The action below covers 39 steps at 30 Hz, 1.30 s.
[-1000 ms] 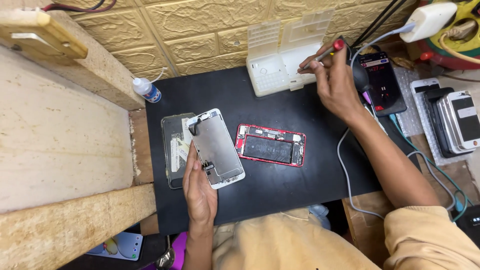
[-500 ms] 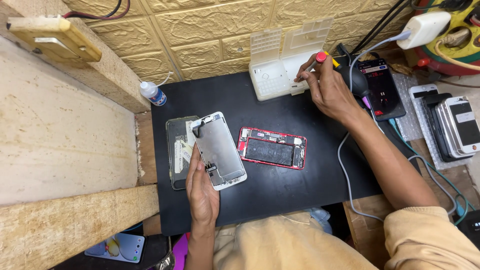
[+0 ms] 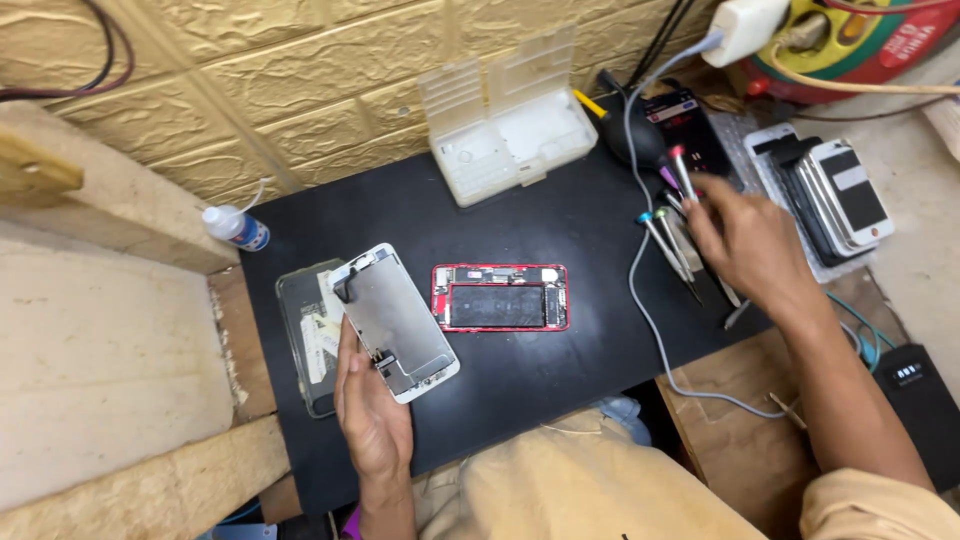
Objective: Reassembling a mobile phone by fitting the screen and internal components back into the housing and using a screwdriver.
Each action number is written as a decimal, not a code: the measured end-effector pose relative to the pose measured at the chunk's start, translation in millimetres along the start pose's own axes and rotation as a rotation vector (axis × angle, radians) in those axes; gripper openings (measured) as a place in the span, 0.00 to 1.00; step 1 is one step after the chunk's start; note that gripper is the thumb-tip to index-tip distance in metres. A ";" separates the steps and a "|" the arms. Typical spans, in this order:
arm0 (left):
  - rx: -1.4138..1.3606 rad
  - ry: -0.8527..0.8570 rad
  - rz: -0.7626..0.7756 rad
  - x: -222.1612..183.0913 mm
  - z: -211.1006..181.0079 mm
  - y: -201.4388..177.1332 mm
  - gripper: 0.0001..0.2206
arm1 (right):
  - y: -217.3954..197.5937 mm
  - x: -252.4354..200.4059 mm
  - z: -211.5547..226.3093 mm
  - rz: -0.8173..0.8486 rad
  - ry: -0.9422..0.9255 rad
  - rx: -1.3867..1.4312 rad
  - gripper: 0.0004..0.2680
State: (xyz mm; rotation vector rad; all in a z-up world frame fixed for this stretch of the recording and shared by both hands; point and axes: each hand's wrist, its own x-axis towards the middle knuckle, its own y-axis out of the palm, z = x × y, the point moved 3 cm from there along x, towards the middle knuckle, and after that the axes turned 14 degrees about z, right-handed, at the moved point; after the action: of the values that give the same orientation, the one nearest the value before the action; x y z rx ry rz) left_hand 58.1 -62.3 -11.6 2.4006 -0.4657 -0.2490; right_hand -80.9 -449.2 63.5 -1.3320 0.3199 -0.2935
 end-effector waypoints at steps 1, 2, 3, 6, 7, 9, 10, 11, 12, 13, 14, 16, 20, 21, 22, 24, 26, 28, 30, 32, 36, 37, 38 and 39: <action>-0.001 -0.009 0.008 1.1 2.5 -2.1 0.30 | 4.6 -8.0 -5.2 -0.001 0.012 0.000 0.12; -0.003 0.003 0.010 1.1 4.3 -4.4 0.29 | 10.7 -15.8 -9.7 0.036 0.014 -0.044 0.11; -0.005 0.016 0.012 0.8 6.1 -6.9 0.29 | 16.8 -24.1 -14.0 0.074 0.017 -0.087 0.10; 0.014 0.023 0.059 -0.1 2.2 -1.0 0.30 | 30.8 -33.8 -14.2 0.009 -0.082 -0.195 0.09; 0.015 0.024 0.058 2.6 7.9 -2.5 0.30 | 33.4 -37.4 -19.6 0.009 -0.083 -0.194 0.09; -0.025 0.050 -0.006 0.3 14.3 -13.8 0.28 | 43.4 -37.7 -25.5 -0.016 -0.035 -0.309 0.12; -0.014 0.070 -0.039 -1.5 15.6 -15.3 0.28 | 47.0 -40.9 -28.1 -0.008 -0.073 -0.298 0.12; -0.051 0.080 -0.016 -2.1 16.7 -16.5 0.28 | 48.8 -43.6 -30.6 -0.069 -0.059 -0.377 0.11; -0.092 0.091 0.010 -0.5 18.3 -17.1 0.28 | 49.0 -44.8 -34.1 -0.135 -0.044 -0.457 0.10; -0.083 0.112 -0.020 -3.3 14.3 -17.4 0.28 | 49.5 -45.6 -32.1 -0.131 -0.081 -0.447 0.10; -0.086 0.107 0.000 -3.2 12.6 -14.4 0.28 | 47.2 -48.8 -33.3 -0.178 -0.036 -0.555 0.10; -0.087 0.115 0.006 -3.7 12.1 -11.9 0.29 | 42.6 -52.2 -29.3 -0.229 -0.009 -0.658 0.09; -0.123 0.156 0.057 -6.3 12.9 -0.7 0.28 | 20.8 -39.2 36.7 -0.074 -0.083 -0.178 0.11; -0.139 0.151 0.074 -5.9 14.1 5.6 0.28 | 16.3 -33.6 62.7 0.153 -0.091 0.225 0.14; -0.139 0.156 0.077 -6.8 13.5 12.8 0.28 | 18.9 -27.4 84.3 0.148 -0.094 0.225 0.14; -0.154 0.119 0.155 -9.0 16.0 30.7 0.32 | 32.3 -17.2 127.7 0.451 -0.166 0.639 0.17; -0.135 0.142 0.233 -8.7 19.9 48.1 0.34 | 52.2 -3.1 143.4 0.486 -0.230 0.893 0.16; -0.110 0.166 0.310 -7.9 23.2 58.0 0.37 | 68.2 11.2 152.3 0.519 -0.298 1.151 0.16; -0.088 0.170 0.390 -7.6 29.0 61.0 0.32 | 79.6 24.8 151.3 0.478 -0.369 1.229 0.12; 0.065 0.140 0.425 7.1 18.5 43.5 0.33 | 53.2 31.2 152.7 0.374 -0.423 1.065 0.11; 0.579 0.297 0.495 39.2 -31.3 43.1 0.42 | 5.2 39.2 146.9 0.148 -0.551 0.665 0.09; 0.577 0.294 0.496 48.1 -40.4 46.5 0.42 | -0.2 39.2 148.5 0.149 -0.549 0.664 0.09; 0.811 0.340 0.564 57.5 -50.2 53.7 0.38 | -7.8 39.6 152.7 0.122 -0.621 0.575 0.08; 1.046 0.383 0.628 66.7 -59.3 60.9 0.35 | -15.3 39.8 156.8 0.095 -0.691 0.484 0.07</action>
State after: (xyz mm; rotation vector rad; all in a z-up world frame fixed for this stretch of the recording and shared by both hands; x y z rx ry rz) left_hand 120.8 -97.2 69.3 2.9528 -1.3615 0.9317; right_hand 16.6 -327.1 108.3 -0.8653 -0.2608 0.1720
